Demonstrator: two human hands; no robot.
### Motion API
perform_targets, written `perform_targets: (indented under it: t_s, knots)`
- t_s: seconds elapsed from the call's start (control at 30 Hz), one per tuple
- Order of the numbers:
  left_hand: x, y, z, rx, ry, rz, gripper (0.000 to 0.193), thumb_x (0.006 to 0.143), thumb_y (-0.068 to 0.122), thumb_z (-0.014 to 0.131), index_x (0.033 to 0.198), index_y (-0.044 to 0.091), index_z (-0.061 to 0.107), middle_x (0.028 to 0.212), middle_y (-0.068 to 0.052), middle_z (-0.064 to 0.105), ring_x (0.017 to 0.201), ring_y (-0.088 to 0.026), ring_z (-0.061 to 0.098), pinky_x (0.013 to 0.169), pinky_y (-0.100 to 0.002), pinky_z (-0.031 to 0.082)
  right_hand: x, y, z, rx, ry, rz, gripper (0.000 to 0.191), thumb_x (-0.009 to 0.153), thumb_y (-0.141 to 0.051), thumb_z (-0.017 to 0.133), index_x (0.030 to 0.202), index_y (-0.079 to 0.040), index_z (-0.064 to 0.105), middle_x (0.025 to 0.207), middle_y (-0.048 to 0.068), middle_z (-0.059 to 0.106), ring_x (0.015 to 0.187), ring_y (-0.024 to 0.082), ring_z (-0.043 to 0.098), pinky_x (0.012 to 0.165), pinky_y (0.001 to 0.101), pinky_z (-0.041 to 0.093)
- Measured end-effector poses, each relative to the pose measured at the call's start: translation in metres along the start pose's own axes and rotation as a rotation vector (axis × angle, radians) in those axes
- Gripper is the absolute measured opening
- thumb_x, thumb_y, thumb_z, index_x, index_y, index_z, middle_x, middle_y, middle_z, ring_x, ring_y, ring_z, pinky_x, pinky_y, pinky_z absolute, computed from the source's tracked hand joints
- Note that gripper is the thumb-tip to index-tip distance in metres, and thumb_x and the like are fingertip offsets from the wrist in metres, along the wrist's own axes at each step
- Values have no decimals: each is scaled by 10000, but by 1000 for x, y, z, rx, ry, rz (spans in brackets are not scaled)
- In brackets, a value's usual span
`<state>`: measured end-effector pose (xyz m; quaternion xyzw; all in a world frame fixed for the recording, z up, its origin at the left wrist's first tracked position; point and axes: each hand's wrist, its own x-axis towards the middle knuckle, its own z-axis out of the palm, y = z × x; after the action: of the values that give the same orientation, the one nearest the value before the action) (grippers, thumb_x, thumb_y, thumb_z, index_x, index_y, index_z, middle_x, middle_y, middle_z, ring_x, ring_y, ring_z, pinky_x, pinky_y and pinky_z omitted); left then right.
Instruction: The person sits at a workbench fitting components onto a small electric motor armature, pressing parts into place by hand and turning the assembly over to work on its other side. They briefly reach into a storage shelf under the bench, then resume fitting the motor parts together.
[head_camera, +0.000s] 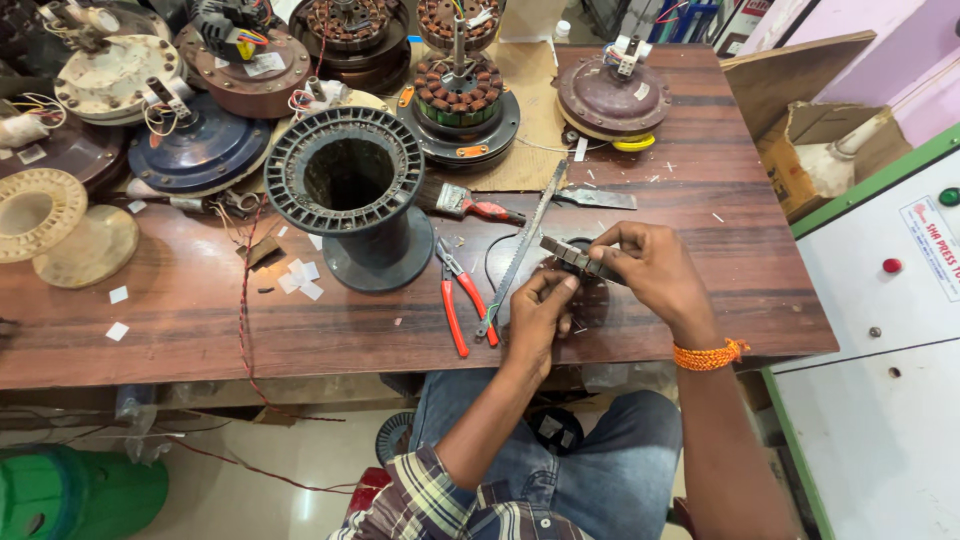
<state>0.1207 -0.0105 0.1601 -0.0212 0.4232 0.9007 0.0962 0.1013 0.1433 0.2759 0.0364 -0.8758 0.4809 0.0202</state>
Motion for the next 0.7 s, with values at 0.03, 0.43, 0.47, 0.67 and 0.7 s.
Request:
perform_targets:
  t_s: [0.03, 0.43, 0.47, 0.67, 0.7]
  knots:
    - [1, -1, -1, -2, 0, 13, 146, 956, 154, 716, 1011, 22, 686, 807, -31, 674, 513, -47, 489, 447, -210, 364, 2, 3, 0, 17, -9, 1, 138, 913, -129, 740, 939, 6, 741, 743, -19, 667, 682, 23, 519, 575, 241, 430]
    - [17, 0, 11, 157, 78, -19, 160, 904, 134, 740, 996, 12, 693, 835, -30, 678, 510, -76, 506, 468, -233, 381, 21, 60, -10, -105, 172, 119, 158, 909, -147, 766, 951, 5, 753, 626, -30, 562, 581, 40, 443, 503, 263, 364]
    - [16, 2, 12, 130, 61, -23, 166, 906, 139, 742, 1004, 13, 696, 844, -27, 681, 517, -71, 509, 473, -231, 388, 21, 66, -11, -115, 214, 125, 163, 906, -153, 770, 945, 4, 749, 619, -50, 579, 576, 24, 454, 505, 246, 367]
    - [-3, 31, 26, 517, 73, 337, 180, 914, 143, 740, 1050, 45, 674, 926, -64, 691, 716, -184, 582, 662, -323, 472, 17, 99, -19, 17, 248, 218, 179, 919, -164, 783, 932, 11, 754, 663, -49, 526, 593, 41, 378, 509, 264, 277]
    - [-10, 40, 26, 765, 56, 647, 220, 906, 131, 737, 1104, 88, 650, 991, -71, 691, 844, -234, 621, 781, -349, 493, 16, 103, -21, 56, 249, 206, 174, 914, -160, 781, 944, 9, 753, 682, -54, 554, 601, 34, 397, 516, 253, 293]
